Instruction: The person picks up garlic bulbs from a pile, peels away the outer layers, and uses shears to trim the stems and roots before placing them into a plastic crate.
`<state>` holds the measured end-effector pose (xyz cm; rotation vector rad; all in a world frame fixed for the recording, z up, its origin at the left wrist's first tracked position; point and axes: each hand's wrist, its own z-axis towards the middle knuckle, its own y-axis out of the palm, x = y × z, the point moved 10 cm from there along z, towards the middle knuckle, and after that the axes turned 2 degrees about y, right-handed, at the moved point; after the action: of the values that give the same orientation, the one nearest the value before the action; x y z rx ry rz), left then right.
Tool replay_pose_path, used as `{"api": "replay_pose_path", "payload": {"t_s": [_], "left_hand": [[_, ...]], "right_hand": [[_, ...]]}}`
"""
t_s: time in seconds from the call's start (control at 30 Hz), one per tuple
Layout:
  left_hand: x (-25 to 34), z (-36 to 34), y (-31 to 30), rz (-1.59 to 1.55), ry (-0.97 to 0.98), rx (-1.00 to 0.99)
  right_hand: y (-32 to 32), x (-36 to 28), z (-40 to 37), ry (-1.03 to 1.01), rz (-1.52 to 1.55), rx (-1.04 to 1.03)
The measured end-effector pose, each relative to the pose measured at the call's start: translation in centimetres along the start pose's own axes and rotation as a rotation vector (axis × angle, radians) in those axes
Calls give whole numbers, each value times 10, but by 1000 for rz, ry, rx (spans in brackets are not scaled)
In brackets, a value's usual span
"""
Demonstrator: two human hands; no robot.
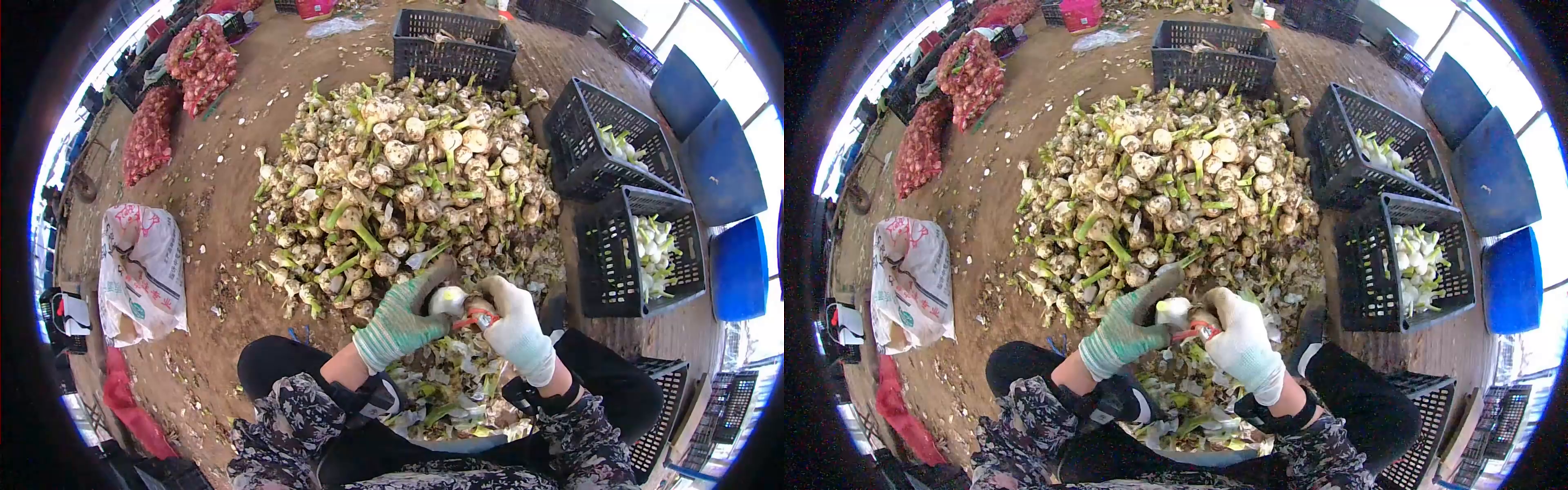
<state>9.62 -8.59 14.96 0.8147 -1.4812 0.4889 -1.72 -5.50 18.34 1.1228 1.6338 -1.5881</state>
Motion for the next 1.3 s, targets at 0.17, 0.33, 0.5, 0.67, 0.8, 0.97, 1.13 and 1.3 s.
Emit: {"api": "replay_pose_path", "payload": {"t_s": [0.17,0.33,0.5,0.67,0.8,0.97,1.13,1.3], "left_hand": [[-10,7,-9,-336,70,114],[7,-1,-17,-835,86,279],[-21,-6,-32,-1119,-127,320],[7,3,-20,-813,28,322],[-58,-4,-39,-632,-151,565],[-17,-22,-84,-608,-57,759],[-19,-12,-81,-683,-98,840],[-42,-16,-99,-570,-93,877]], "right_hand": [[11,-41,-17,-240,-185,141],[8,59,23,44,-225,274],[40,98,10,164,-425,-201],[25,2,8,-109,282,-144],[38,51,5,138,553,-235],[-81,58,28,-385,1606,24],[61,142,80,263,279,-44],[145,195,98,93,-320,108]]}}
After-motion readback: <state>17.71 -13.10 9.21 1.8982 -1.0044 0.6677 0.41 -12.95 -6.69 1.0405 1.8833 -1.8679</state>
